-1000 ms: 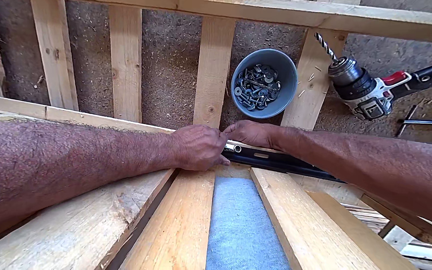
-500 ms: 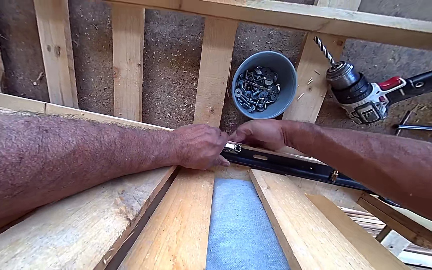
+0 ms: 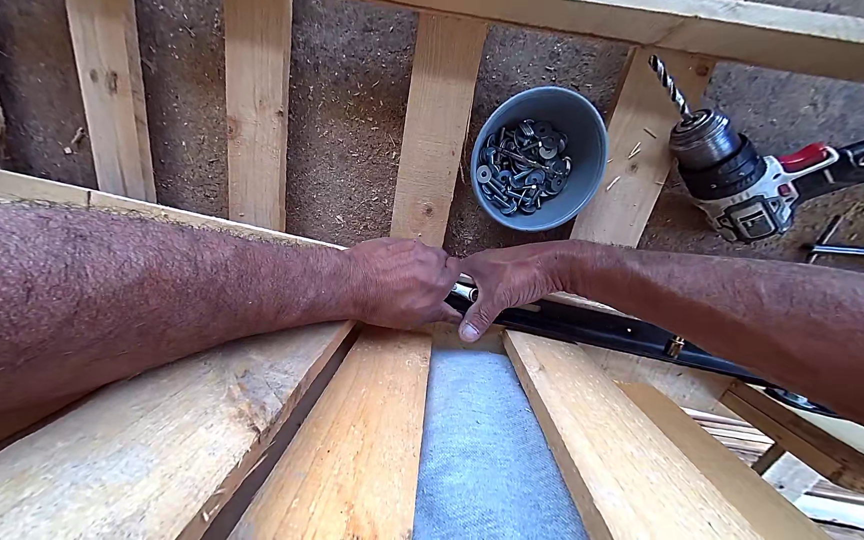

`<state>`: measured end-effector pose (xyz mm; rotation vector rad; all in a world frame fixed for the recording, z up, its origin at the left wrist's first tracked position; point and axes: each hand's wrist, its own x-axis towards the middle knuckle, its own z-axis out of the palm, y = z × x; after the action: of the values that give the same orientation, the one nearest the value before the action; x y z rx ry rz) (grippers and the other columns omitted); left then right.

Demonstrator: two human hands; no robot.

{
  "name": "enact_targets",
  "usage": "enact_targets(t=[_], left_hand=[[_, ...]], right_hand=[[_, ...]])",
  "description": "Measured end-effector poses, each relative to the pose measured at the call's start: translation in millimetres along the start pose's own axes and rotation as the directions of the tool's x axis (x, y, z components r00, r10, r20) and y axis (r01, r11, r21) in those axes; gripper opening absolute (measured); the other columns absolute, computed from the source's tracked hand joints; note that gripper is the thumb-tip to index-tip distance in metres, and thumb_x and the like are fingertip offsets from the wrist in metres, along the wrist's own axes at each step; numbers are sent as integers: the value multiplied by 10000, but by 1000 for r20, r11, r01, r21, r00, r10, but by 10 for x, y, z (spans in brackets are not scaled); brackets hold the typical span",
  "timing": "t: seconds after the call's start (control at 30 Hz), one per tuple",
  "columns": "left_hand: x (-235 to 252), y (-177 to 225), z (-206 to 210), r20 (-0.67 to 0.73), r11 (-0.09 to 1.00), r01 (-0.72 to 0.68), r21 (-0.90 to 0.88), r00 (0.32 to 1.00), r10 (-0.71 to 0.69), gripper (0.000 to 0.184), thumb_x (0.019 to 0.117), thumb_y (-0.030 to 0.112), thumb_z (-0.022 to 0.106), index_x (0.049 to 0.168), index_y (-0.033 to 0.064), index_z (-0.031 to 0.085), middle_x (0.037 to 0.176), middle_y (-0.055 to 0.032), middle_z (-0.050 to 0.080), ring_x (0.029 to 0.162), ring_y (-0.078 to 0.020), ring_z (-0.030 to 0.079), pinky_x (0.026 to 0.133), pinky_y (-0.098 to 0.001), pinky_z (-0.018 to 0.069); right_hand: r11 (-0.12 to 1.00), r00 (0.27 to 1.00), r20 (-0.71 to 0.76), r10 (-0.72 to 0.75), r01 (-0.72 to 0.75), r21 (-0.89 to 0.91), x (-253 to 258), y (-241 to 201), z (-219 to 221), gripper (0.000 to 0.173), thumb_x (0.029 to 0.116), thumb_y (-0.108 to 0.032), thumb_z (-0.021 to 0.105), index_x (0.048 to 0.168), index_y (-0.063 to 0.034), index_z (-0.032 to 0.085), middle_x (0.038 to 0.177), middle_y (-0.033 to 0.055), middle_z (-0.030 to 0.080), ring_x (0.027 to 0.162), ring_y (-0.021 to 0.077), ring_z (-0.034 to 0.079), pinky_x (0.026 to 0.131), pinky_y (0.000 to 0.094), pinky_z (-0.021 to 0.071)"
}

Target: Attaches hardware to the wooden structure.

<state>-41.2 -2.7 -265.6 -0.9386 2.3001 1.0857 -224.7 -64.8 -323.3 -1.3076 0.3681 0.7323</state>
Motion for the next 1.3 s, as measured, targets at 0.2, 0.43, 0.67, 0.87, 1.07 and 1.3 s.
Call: enact_targets(t=[0.2, 0.43, 0.67, 0.87, 1.07, 1.3], left_hand=[[16, -11, -1, 0, 1000, 11, 0, 1000, -11, 627, 1019, 625, 472, 1126, 21, 606, 938, -134, 645, 853, -294, 695, 726, -441, 574], [49, -73, -32, 24, 1000, -2, -20, 1000, 3, 622, 1000, 639, 500, 1136, 43, 615, 945, -108, 640, 851, -264, 686, 734, -424, 567], [78, -71, -40, 21, 1000, -6, -27, 1000, 6, 639, 983, 667, 506, 1139, 58, 618, 962, -98, 657, 869, -248, 694, 756, -425, 575], [57, -104, -13, 4, 999, -35, -34, 999, 35, 620, 978, 644, 536, 1146, 54, 620, 946, -93, 655, 851, -244, 693, 743, -422, 574], [81, -56, -72, 45, 999, -17, -34, 999, 19, 619, 986, 638, 533, 1113, 38, 615, 949, -107, 645, 855, -257, 686, 747, -428, 565], [73, -83, -97, 46, 999, 3, -41, 999, -1, 617, 976, 639, 554, 1121, 43, 618, 949, -100, 649, 870, -250, 686, 774, -426, 567]], right_hand=[[985, 995, -99, 24, -40, -168, 65, -17, 34, 453, 709, -282, 866, 1069, -84, 676, 886, 53, 671, 807, 170, 652, 696, 413, 525], [993, 995, -82, -52, 43, -107, 98, 47, 12, 473, 680, -251, 872, 1088, -97, 689, 922, 43, 695, 842, 146, 670, 731, 393, 547], [990, 990, -47, -134, 132, -56, 83, 93, 2, 593, 673, -246, 883, 1194, -67, 666, 1043, 71, 705, 967, 162, 673, 849, 408, 551], [993, 993, 26, -115, 115, -13, 132, 25, -33, 537, 754, -302, 892, 1184, -61, 679, 1017, 59, 721, 953, 132, 686, 873, 375, 563], [996, 996, -16, -84, 83, -45, 65, 55, -21, 485, 734, -323, 897, 1093, -68, 693, 933, 46, 717, 869, 130, 691, 788, 368, 572], [983, 996, -85, -2, -14, -184, 30, -95, 28, 476, 691, -220, 890, 1099, -112, 672, 913, 31, 694, 831, 142, 668, 725, 396, 553]])
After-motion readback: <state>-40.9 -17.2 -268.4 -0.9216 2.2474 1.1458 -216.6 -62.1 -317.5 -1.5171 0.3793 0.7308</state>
